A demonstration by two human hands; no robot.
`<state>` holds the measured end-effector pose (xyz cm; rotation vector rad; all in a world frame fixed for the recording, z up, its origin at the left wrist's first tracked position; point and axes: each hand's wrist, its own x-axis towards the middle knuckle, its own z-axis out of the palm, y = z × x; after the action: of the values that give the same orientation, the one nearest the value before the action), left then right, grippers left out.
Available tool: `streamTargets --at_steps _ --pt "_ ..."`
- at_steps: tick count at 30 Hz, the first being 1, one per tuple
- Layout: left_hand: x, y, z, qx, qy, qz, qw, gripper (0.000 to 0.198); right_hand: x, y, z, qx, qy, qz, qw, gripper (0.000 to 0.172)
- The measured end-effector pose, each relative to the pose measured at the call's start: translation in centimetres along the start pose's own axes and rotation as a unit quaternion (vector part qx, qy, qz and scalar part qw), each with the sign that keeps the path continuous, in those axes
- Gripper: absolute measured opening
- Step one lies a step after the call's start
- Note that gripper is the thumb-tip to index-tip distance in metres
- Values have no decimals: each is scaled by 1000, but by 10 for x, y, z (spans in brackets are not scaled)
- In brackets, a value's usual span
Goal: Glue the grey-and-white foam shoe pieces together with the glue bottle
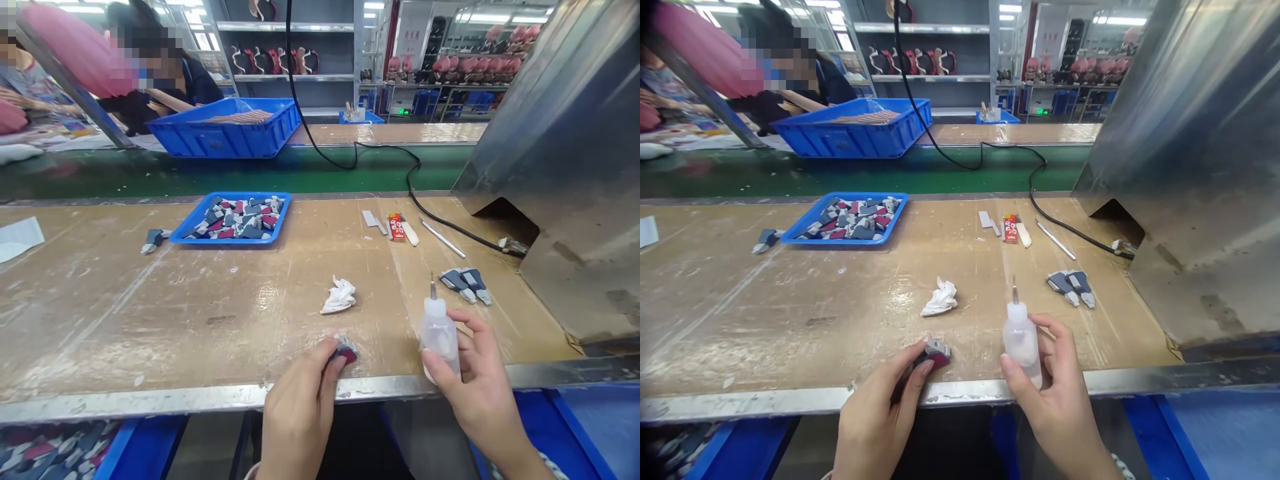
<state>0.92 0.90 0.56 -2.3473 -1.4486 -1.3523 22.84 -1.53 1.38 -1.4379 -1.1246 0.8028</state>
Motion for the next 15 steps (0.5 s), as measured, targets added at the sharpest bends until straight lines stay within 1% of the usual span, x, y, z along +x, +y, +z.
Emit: streamTargets --at_steps 2,4,6,7,9,11,13,15 --pt "-1 0 3 11 29 16 999 12 4 3 0 -30 0 -51 998 51" --pt "-2 0 4 5 35 29 999 9 7 6 -1 -50 16 -80 995 50" --pt "-3 -1 4 -5 25 32 999 10 8 6 0 -39 34 -63 997 47" --pt "-4 -1 3 -8 21 29 999 12 7 5 1 -23 31 -60 997 45" --pt "-5 -1 2 -14 19 21 999 16 6 4 0 14 -6 -72 997 38" --pt "-7 1 1 -23 27 16 999 21 6 6 -3 37 -42 -94 994 38" --pt "-8 4 0 -23 28 12 999 25 8 8 -6 59 -38 -81 994 41" --pt "-10 7 -1 -7 24 7 1000 26 12 7 -7 115 -12 -51 992 39"
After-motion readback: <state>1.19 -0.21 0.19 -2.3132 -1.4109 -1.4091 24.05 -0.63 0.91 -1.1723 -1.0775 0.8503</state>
